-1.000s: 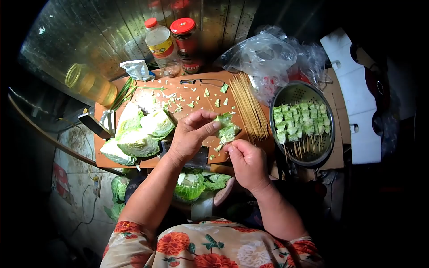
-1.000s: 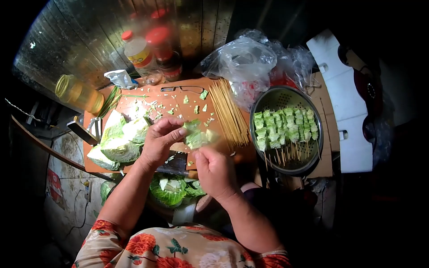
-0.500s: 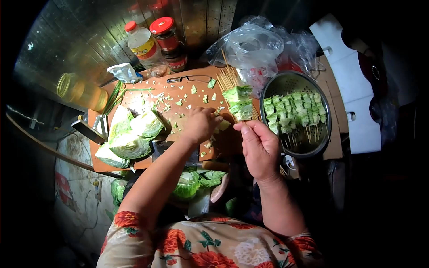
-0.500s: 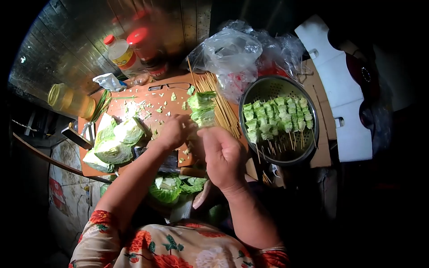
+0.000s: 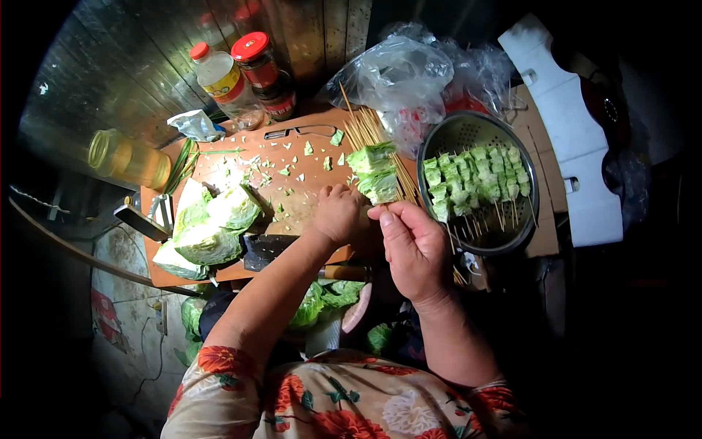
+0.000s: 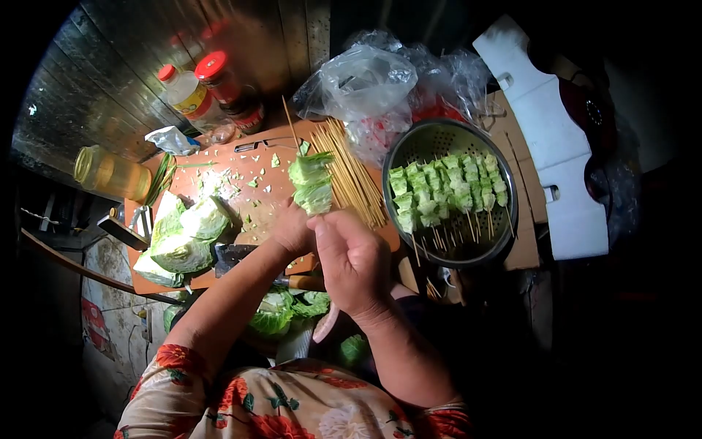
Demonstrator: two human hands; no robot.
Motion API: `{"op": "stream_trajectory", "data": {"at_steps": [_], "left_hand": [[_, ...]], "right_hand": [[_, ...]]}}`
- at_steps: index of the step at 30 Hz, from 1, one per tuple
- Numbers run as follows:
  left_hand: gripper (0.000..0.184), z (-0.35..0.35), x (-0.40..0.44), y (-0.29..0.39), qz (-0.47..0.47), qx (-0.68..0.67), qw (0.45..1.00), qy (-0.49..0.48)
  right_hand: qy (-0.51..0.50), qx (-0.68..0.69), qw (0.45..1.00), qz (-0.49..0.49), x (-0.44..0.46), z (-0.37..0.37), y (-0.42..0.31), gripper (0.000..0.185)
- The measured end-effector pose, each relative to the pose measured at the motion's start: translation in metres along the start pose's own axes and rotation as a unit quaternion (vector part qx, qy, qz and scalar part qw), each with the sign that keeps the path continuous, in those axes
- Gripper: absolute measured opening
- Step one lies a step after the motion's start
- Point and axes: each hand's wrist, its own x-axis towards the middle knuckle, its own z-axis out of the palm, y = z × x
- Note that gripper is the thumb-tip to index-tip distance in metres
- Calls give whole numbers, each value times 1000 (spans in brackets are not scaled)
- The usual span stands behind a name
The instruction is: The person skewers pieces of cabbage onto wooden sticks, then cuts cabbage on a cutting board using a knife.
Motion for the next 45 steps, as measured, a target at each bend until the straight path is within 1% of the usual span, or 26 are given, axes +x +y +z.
{"op": "stream_trajectory", "data": {"at_steps": [2, 3, 4, 5, 6, 7, 8, 9, 11, 12, 13, 15, 17, 21, 23, 24, 26, 27, 29, 30, 37, 39, 41, 43, 44, 45], "left_hand": [[35, 6, -4, -10, -29, -134, 986, 95], [35, 0, -5, -15, -30, -133, 986, 97], [35, -13, -8, -21, -95, -409, 893, 164], [35, -28, -13, -28, -150, -645, 716, 220], [36, -53, -21, -34, -201, -705, 649, 204], [36, -73, -31, -42, -247, -757, 575, 187], [38, -79, -41, -57, -239, -803, 514, 183], [38, -85, -50, -62, -239, -799, 517, 192], [38, -95, -66, -70, -199, -856, 422, 221], [38, -96, -69, -72, -206, -863, 391, 244], [38, -97, -73, -74, -206, -863, 390, 248], [37, -99, -79, -75, -216, -870, 354, 268], [39, -99, -82, -83, -203, -872, 357, 266], [42, -107, -80, -86, -212, -848, 388, 293], [42, -107, -80, -90, -192, -831, 426, 302], [42, -109, -80, -90, -192, -831, 426, 303], [39, -114, -78, -88, -182, -794, 478, 329], [39, -117, -79, -88, -183, -794, 478, 329], [36, -122, -80, -88, -176, -743, 562, 317], [33, -124, -79, -87, -174, -735, 577, 310], [31, -123, -75, -78, -154, -729, 600, 292], [28, -121, -75, -71, -154, -727, 610, 276], [23, -112, -76, -63, -140, -741, 619, 221], [21, -114, -81, -32, -212, -716, 639, 181], [22, -112, -82, -31, -202, -761, 589, 181], [22, -112, -81, -29, -201, -763, 588, 179]], "right_hand": [[-4, -7, 1000, -5, -2, 1, -1, 14], [-5, -5, 1000, -6, -4, 3, 0, 14], [-33, 16, 999, 1, -6, 5, 2, 15], [-64, 38, 997, 7, -7, 9, 2, 17], [-89, -13, 996, 2, -9, 10, -3, 17], [-113, -36, 993, 16, -12, 15, -1, 17], [-143, -48, 988, 21, -12, 18, -6, 17], [-173, -60, 983, 26, -13, 20, -10, 17], [-193, -64, 979, 25, -15, 26, -10, 18], [-206, -74, 975, 31, -15, 30, -9, 18], [-210, -73, 975, 30, -16, 33, -8, 18], [-194, -73, 978, -11, -16, 39, -5, 18], [-200, -69, 977, -9, -18, 42, -4, 18], [-208, -61, 976, -10, -17, 46, -4, 17], [-212, -62, 975, -9, -16, 48, -5, 18], [-214, -62, 975, -6, -16, 48, -5, 18], [-219, -58, 974, 6, -15, 48, -7, 18], [-222, -54, 973, 17, -15, 47, -7, 19], [-224, -42, 973, 25, -15, 46, -5, 19], [-225, -30, 973, 32, -15, 46, -4, 19], [-216, -24, 973, 72, -23, 49, -4, 18], [-193, -8, 981, 12, -26, 53, 5, 17], [-180, -19, 983, 23, -22, 53, -3, 17], [-165, -32, 985, 35, -21, 53, -4, 17], [-137, -25, 990, 20, -21, 54, 0, 16], [-109, -17, 994, 5, -21, 54, 3, 15]]}}
